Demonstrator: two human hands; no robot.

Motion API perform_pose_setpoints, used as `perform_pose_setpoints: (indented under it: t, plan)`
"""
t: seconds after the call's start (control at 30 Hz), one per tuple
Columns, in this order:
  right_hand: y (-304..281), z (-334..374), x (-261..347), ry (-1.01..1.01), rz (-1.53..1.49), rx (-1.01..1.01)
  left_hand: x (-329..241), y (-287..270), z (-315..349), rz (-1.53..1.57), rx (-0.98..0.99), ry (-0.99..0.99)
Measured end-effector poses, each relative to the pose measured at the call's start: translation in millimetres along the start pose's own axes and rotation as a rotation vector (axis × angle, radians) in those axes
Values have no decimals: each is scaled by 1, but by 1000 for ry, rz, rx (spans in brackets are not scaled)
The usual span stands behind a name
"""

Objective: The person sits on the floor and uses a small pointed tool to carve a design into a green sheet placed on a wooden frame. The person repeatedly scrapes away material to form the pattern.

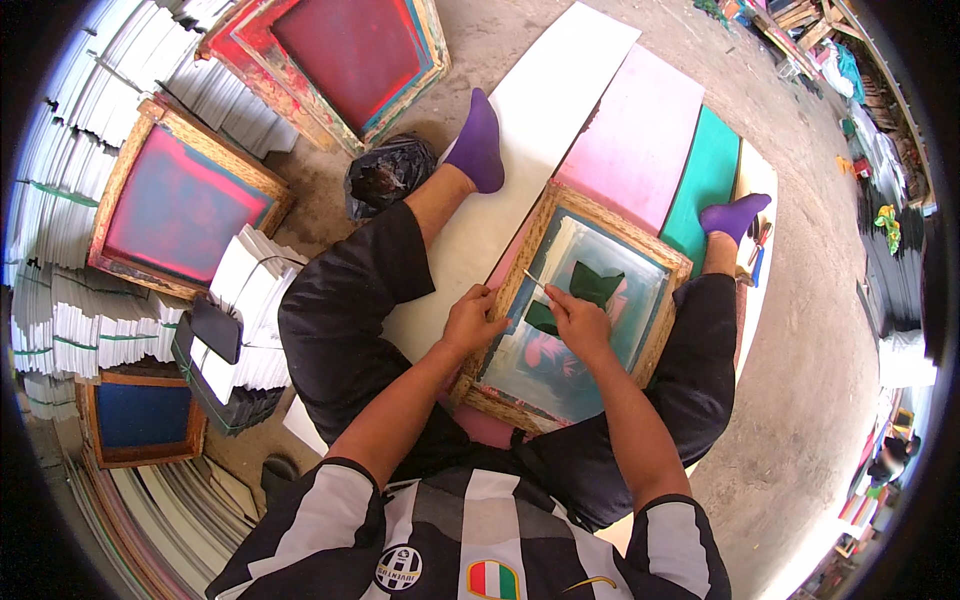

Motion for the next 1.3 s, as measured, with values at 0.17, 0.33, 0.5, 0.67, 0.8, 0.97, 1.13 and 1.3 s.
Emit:
perform_pose_setpoints:
  t: [0.17, 0.33, 0.5, 0.67, 0.8, 0.97, 1.13, 1.3]
  plan:
    - [-3, -9, -8, 574, -579, 359, -4, -1, -1, -25, 3, 17]
    - [-9, -4, -6, 81, -75, 29, -2, 0, -2, -6, 15, -13]
    - [-17, 5, 12, 80, 153, 16, -4, -1, 0, -7, -3, 4]
    - [-22, 3, 18, 27, 301, 33, -7, -3, -1, 18, 6, 6]
    - [-29, 2, 33, -42, 488, 78, -6, -3, 0, 21, 2, 25]
    - [-20, -9, 19, -30, 365, 129, -10, -1, -4, -14, 10, 9]
    - [-13, -8, -1, -4, 240, 161, -6, -3, 0, -21, 2, 40]
    - [8, -14, -35, 147, -271, 211, -12, -3, -4, -6, 33, -4]
Point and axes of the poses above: each hand's wrist, its own z-axis away from the middle knuckle, its own y-axis out of the palm, x = y × z, the point moved 4 cm from there along -z, towards the middle knuckle, and after that the axes turned 6 degrees about z, right-handed, at the moved point
